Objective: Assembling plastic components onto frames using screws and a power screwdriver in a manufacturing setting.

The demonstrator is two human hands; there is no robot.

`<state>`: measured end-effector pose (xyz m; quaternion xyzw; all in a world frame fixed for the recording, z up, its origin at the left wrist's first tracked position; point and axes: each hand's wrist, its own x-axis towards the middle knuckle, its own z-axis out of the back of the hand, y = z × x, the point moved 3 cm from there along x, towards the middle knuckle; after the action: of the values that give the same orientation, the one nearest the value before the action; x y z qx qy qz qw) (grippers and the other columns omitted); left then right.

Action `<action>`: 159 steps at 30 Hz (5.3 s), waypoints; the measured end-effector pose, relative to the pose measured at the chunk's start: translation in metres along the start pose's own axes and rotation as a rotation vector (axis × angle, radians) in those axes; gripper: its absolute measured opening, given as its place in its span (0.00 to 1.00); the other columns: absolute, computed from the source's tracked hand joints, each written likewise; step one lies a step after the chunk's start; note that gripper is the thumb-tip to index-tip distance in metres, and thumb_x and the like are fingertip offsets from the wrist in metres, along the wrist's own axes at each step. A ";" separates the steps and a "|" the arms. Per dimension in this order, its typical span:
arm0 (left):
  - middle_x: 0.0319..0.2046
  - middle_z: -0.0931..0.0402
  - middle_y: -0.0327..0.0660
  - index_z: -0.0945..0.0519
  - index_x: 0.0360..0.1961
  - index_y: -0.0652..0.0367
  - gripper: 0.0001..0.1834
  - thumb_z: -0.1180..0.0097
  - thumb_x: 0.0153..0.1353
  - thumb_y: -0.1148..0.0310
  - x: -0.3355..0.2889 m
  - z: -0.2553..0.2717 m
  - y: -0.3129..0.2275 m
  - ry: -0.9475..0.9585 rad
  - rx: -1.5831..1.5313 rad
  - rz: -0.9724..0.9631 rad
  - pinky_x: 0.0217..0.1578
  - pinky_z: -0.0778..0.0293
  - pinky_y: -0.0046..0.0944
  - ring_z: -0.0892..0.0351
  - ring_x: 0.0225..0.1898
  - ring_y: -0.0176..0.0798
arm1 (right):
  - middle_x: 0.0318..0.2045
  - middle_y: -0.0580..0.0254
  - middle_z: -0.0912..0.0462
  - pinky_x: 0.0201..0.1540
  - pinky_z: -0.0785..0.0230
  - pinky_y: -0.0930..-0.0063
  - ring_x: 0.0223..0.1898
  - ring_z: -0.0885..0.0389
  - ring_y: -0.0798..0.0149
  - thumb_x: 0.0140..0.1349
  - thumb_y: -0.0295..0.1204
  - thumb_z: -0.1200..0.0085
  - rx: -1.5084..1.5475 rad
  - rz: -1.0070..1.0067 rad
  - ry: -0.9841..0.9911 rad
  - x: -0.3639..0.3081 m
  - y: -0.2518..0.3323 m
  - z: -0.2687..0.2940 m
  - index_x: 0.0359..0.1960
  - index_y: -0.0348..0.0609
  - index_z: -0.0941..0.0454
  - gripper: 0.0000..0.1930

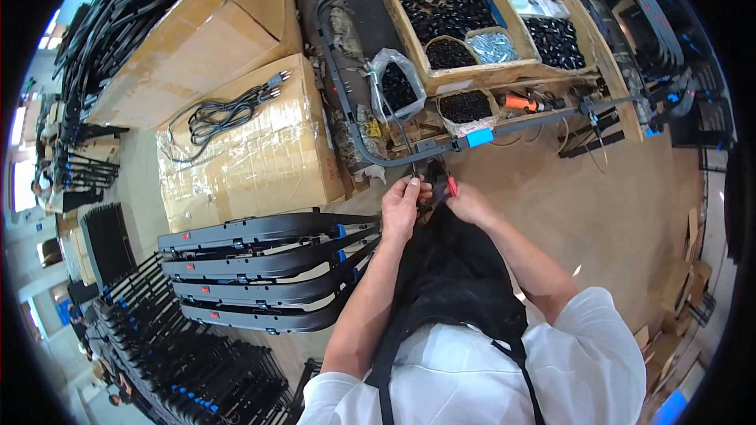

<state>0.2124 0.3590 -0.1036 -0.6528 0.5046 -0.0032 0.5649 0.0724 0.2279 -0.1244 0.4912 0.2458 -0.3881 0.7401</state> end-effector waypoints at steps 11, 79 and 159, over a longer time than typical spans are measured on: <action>0.38 0.14 0.41 0.18 0.50 0.66 0.14 0.48 0.79 0.65 0.000 -0.009 -0.009 -0.055 0.255 -0.004 0.41 0.22 0.36 0.17 0.36 0.34 | 0.64 0.32 0.27 0.65 0.29 0.46 0.64 0.24 0.35 0.64 0.24 0.51 -0.080 0.097 -0.199 -0.086 0.053 0.005 0.79 0.43 0.47 0.39; 0.40 0.14 0.60 0.15 0.39 0.61 0.23 0.53 0.74 0.51 0.076 -0.050 -0.115 -0.122 1.584 -0.583 0.50 0.23 0.60 0.14 0.46 0.66 | 0.40 0.63 0.20 0.43 0.27 0.72 0.40 0.21 0.69 0.54 0.28 0.44 1.163 0.467 -0.009 -0.053 0.029 -0.034 0.80 0.50 0.39 0.46; 0.31 0.16 0.54 0.24 0.41 0.75 0.12 0.46 0.70 0.71 0.013 0.113 -0.655 -0.592 -0.332 -1.048 0.28 0.14 0.42 0.11 0.28 0.48 | 0.44 0.51 0.11 0.53 0.20 0.61 0.47 0.12 0.52 0.68 0.41 0.42 -0.371 0.368 0.120 -0.102 0.150 0.146 0.53 0.41 0.15 0.20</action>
<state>0.7128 0.3364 0.3333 -0.8659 -0.0669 -0.0207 0.4952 0.1331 0.1605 0.0902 0.4055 0.2628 -0.1656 0.8597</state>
